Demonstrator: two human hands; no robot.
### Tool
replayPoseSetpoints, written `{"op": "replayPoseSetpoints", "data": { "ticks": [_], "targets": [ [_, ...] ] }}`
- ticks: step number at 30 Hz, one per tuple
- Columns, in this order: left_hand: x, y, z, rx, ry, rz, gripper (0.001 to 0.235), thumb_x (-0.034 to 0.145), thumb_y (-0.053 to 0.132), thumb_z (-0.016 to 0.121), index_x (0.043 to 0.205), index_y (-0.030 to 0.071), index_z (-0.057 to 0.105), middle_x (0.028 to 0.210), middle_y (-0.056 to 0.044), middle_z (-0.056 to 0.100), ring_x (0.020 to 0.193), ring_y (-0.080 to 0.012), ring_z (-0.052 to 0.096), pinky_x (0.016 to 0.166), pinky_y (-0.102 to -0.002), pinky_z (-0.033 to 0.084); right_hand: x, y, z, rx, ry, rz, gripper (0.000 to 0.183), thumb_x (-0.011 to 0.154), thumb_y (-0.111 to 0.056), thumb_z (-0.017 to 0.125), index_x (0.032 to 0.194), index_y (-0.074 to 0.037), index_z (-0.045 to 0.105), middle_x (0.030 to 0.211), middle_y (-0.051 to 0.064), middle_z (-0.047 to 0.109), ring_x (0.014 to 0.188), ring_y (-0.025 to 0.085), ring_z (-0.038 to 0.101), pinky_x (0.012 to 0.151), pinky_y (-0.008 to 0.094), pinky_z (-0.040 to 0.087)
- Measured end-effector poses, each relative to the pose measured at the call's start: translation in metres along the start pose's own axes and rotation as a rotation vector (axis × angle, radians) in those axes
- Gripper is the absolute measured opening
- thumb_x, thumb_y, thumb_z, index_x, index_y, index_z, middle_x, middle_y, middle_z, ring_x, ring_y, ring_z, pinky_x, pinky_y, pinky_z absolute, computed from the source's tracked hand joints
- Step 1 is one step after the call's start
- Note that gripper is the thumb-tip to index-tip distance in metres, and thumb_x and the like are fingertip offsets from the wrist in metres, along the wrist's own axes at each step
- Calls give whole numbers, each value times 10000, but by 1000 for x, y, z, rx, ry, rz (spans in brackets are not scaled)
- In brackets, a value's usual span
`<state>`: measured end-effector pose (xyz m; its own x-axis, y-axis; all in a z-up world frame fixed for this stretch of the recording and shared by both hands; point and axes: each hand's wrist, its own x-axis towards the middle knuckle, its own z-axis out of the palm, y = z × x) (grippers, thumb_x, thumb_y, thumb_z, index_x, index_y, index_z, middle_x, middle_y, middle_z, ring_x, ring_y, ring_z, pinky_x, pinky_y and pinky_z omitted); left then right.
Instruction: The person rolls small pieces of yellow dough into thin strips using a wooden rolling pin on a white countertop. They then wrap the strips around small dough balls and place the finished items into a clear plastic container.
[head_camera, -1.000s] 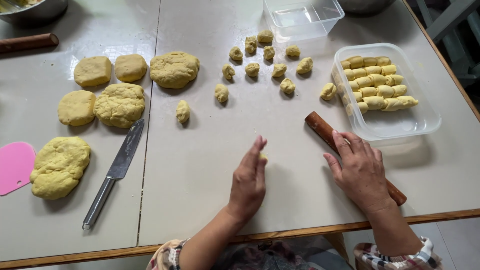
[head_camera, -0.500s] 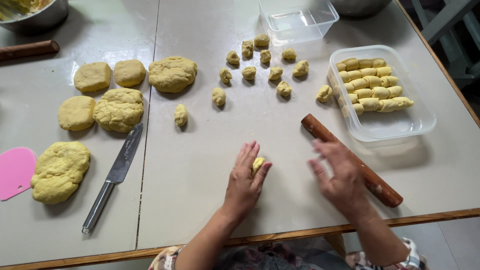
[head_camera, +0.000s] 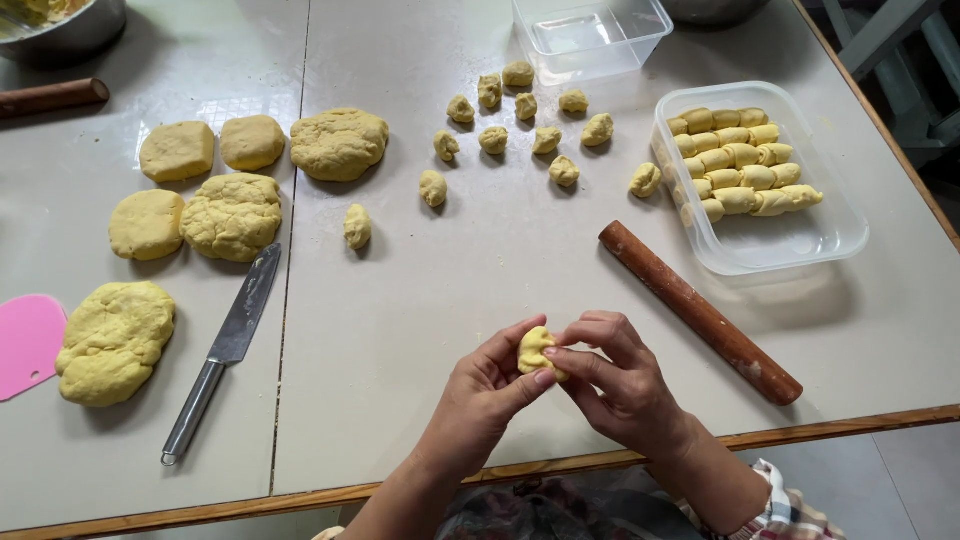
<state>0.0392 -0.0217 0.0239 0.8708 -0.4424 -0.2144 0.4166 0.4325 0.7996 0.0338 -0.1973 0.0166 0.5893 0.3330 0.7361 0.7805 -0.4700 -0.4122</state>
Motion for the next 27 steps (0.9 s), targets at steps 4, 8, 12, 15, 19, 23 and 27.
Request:
{"op": "replayPoseSetpoints", "data": {
  "ticks": [4,8,12,15,19,23,27],
  "targets": [
    [-10,-5,1,454,-24,300,353,862,67,630,1214,85,605,1293,-102,603,1257,-173,524,1086,-303,409,-4,-1,2,143,-53,155,101,827,27,633,902,-39,623,905,80,540,777,205,555,667,288,486],
    [-9,-19,-8,920,-63,675,527,856,143,685,1323,38,463,1327,-242,526,1300,-330,475,1064,-396,432,-6,-5,4,306,-125,434,168,790,29,647,928,-62,678,862,47,641,767,146,629,637,233,508],
    [-10,-10,-2,772,94,733,284,863,28,641,1146,15,621,1199,-222,632,1152,-284,628,976,-337,544,-11,-6,-1,612,-203,705,187,858,-33,615,1041,-50,582,881,21,610,693,83,547,639,229,486],
    [-13,-3,0,680,35,616,248,889,64,608,1132,26,641,1196,-202,646,1137,-261,639,985,-326,523,-11,3,-3,664,-161,669,495,830,-54,685,1258,-116,443,979,58,524,873,163,640,714,261,560],
    [-16,-10,4,654,-21,650,312,927,2,526,1235,30,564,1318,-258,537,1311,-305,475,1084,-376,434,-2,-6,1,491,-233,450,538,874,-100,651,1374,-93,454,1042,78,523,813,135,546,664,223,533],
    [-18,-18,15,512,25,325,599,978,236,365,1480,99,69,1567,-183,142,1437,-303,185,1137,-389,167,-8,-16,15,-28,-17,173,289,906,-39,577,1193,-8,587,962,118,555,767,199,619,653,274,552],
    [-13,-29,25,363,185,318,517,966,262,383,1432,50,309,1486,-139,366,1375,-235,373,1126,-342,296,7,-38,19,-223,-37,62,245,942,-24,467,1121,95,584,970,145,582,793,257,642,648,320,550]
  ]
}}
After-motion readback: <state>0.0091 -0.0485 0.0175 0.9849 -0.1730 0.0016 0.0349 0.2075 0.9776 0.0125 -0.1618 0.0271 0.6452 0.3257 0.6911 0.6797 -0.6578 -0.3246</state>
